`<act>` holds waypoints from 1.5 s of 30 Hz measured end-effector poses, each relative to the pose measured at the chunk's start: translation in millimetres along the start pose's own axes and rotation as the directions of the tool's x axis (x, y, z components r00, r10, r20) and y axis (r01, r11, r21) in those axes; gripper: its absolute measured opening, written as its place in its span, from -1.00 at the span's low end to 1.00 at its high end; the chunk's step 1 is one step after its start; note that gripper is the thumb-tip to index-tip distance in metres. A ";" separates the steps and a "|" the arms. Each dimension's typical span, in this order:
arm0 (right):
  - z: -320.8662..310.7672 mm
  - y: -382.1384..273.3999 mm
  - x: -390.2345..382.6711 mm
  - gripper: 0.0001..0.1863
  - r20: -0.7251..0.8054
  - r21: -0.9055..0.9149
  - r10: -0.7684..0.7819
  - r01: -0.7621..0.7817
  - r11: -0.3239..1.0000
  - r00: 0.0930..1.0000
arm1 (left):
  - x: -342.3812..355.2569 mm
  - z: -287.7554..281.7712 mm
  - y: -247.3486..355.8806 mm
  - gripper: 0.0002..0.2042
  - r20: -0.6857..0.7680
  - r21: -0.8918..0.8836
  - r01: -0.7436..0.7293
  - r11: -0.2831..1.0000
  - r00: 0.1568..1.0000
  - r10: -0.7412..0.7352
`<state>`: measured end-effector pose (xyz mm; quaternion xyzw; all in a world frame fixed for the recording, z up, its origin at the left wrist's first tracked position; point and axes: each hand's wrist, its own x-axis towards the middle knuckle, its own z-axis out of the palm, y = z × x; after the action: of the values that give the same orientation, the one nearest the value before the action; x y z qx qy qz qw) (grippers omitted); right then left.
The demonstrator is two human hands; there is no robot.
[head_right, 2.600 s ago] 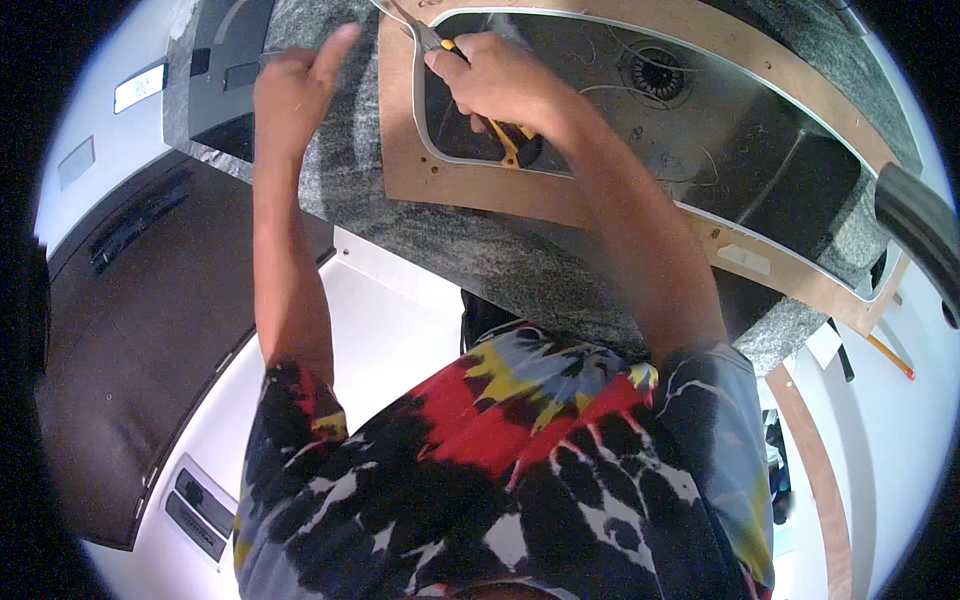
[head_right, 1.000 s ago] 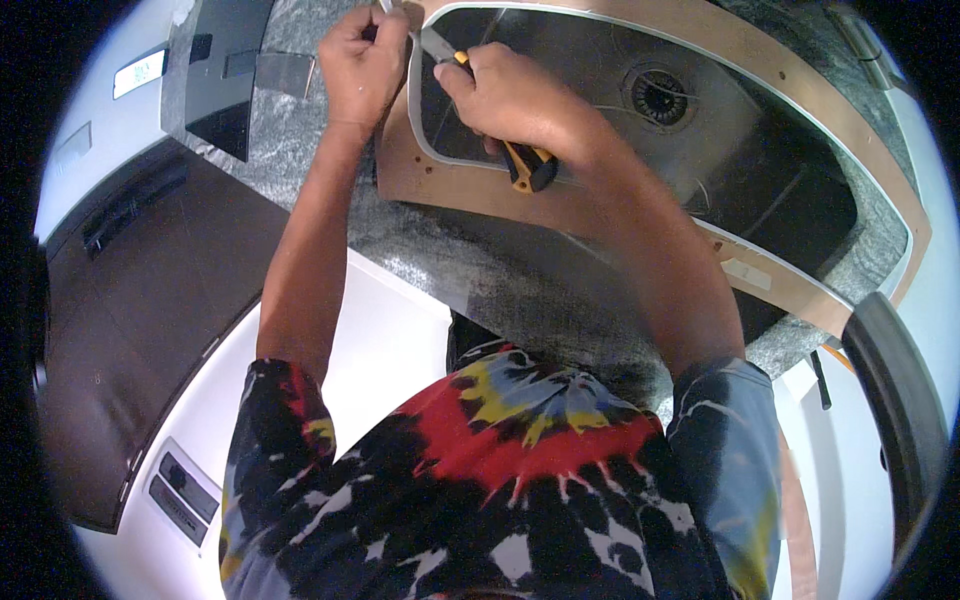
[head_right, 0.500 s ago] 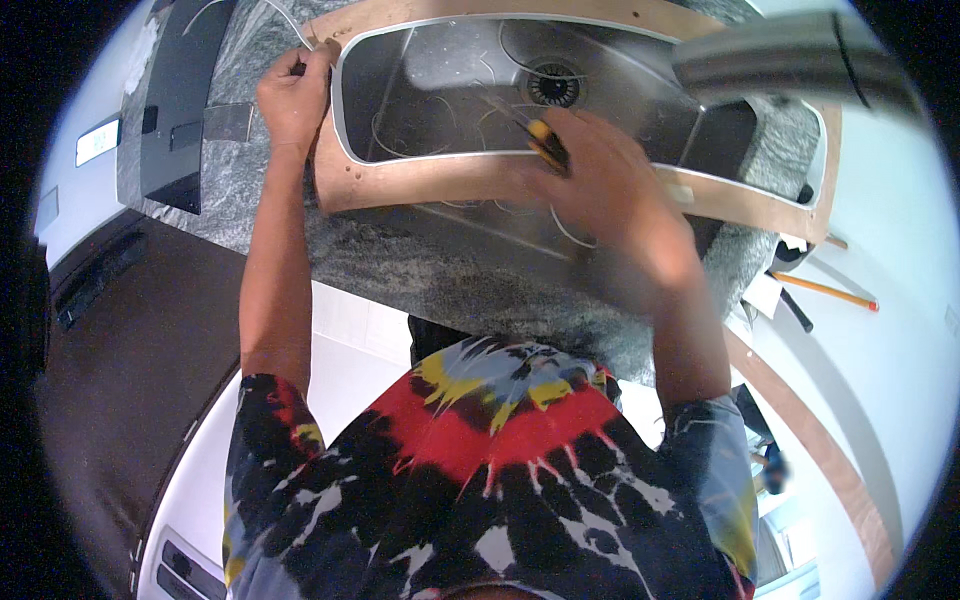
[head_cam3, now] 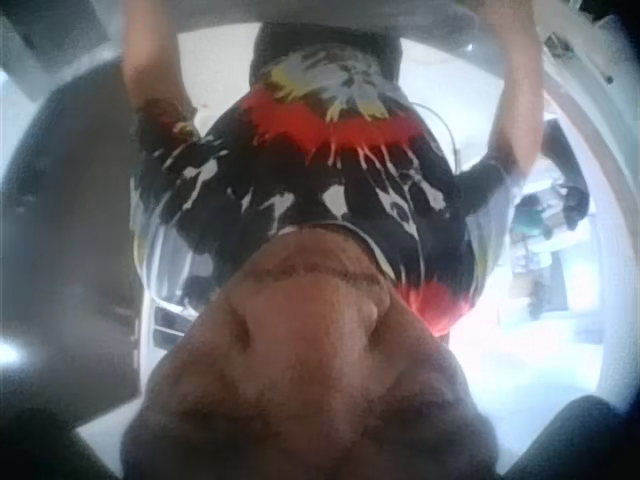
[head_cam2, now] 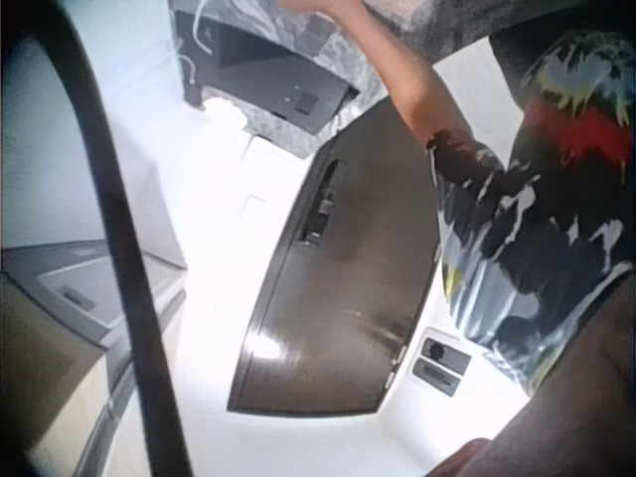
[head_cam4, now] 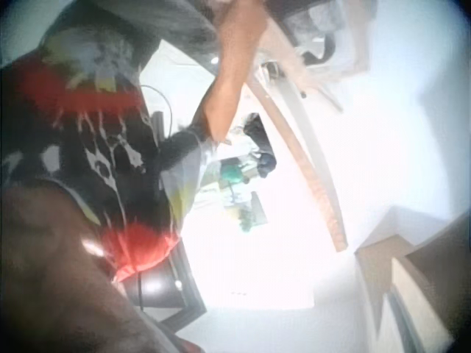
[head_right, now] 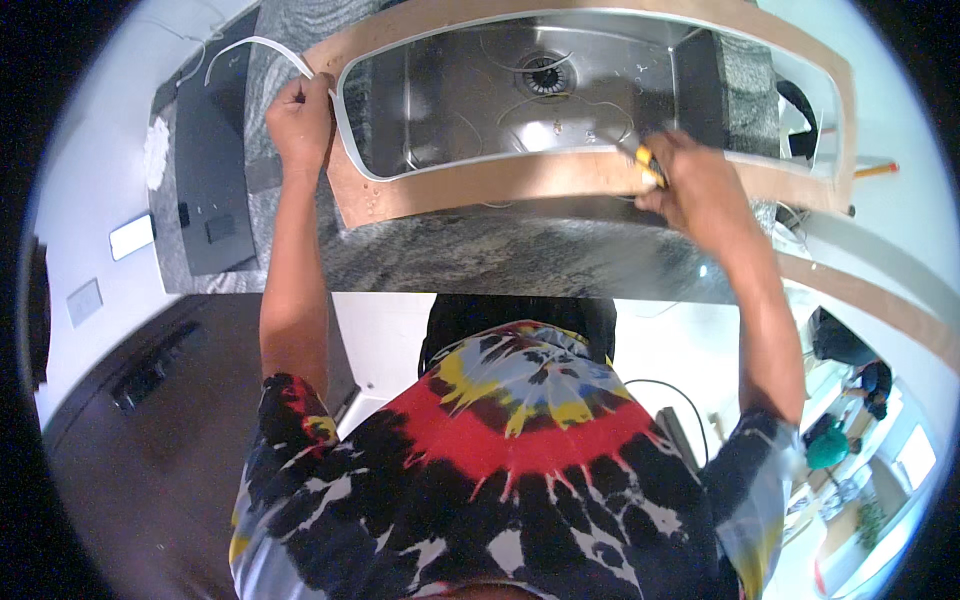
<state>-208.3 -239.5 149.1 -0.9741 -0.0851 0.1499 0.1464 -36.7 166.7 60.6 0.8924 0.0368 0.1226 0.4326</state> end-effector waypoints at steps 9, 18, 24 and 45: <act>93.3 -147.2 -110.5 -0.38 -0.231 0.298 0.470 -0.398 0.868 0.852 | 38.0 20.8 68.7 -0.70 0.216 0.161 -0.572 0.804 0.816 0.537; 118.1 -191.5 -56.7 -0.52 -0.181 0.546 0.654 -0.478 0.688 0.734 | -18.3 3.5 68.2 -0.76 0.237 -0.092 -0.512 0.854 0.822 0.518; 106.4 -237.2 1.6 -0.54 -0.160 0.592 0.685 -0.486 0.643 0.711 | -24.8 -11.0 35.2 -0.80 0.424 -0.197 -0.411 0.890 0.783 0.455; 109.1 -279.4 88.9 -0.52 -0.232 0.812 0.929 -0.468 0.347 0.288 | 173.0 126.0 84.1 -0.63 0.512 -0.401 -0.642 0.654 0.436 0.741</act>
<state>-193.4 70.8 112.7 -0.7656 0.5001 -0.1457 0.3775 158.9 47.9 83.6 0.7782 -0.4898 -0.0189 0.3927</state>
